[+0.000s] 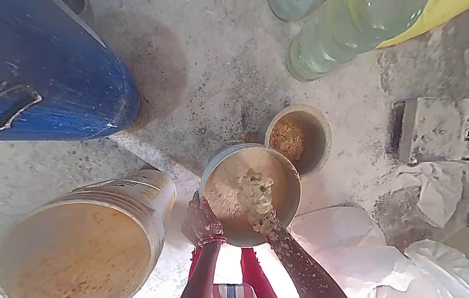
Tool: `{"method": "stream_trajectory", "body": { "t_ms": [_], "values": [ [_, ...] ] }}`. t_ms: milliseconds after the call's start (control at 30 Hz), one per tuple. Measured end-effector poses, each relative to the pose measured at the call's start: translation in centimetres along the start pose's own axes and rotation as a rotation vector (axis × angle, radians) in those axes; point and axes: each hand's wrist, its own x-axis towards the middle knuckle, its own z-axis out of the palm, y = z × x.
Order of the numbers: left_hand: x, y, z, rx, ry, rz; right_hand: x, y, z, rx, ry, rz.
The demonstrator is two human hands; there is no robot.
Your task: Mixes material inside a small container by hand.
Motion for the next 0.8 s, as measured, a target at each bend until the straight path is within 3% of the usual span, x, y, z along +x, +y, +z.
{"method": "stream_trajectory", "body": {
  "t_ms": [67, 200, 333, 367, 433, 533, 633, 800],
  "values": [
    [0.0, 0.0, 0.1, -0.013, -0.001, -0.016, 1.0, 2.1, 0.0, -0.056, -0.041, -0.040],
    [-0.1, -0.1, 0.2, -0.071, 0.035, 0.012, 0.9, 1.2, 0.2, -0.066, -0.041, -0.069],
    [-0.2, -0.4, 0.4, -0.156, 0.061, 0.057, -2.2, -7.3, 0.3, 0.002, 0.055, 0.078],
    [-0.3, -0.3, 0.2, -0.157, 0.058, 0.055, -2.9, -8.4, 0.2, 0.028, 0.036, 0.022],
    [-0.3, 0.2, -0.1, -0.132, 0.057, 0.040, 0.2, -7.7, 0.6, 0.221, -0.060, -0.135],
    [-0.3, 0.1, -0.1, -0.116, 0.052, 0.020, 3.6, -6.9, 1.1, 0.280, -0.061, -0.110],
    [-0.3, 0.4, -0.3, -0.102, 0.038, -0.004, 3.5, -7.1, 1.3, 0.335, 0.039, -0.059],
    [-0.2, 0.0, 0.1, -0.119, 0.057, 0.019, 3.3, -6.3, 1.1, 0.292, 0.016, -0.174]
  ]
}}
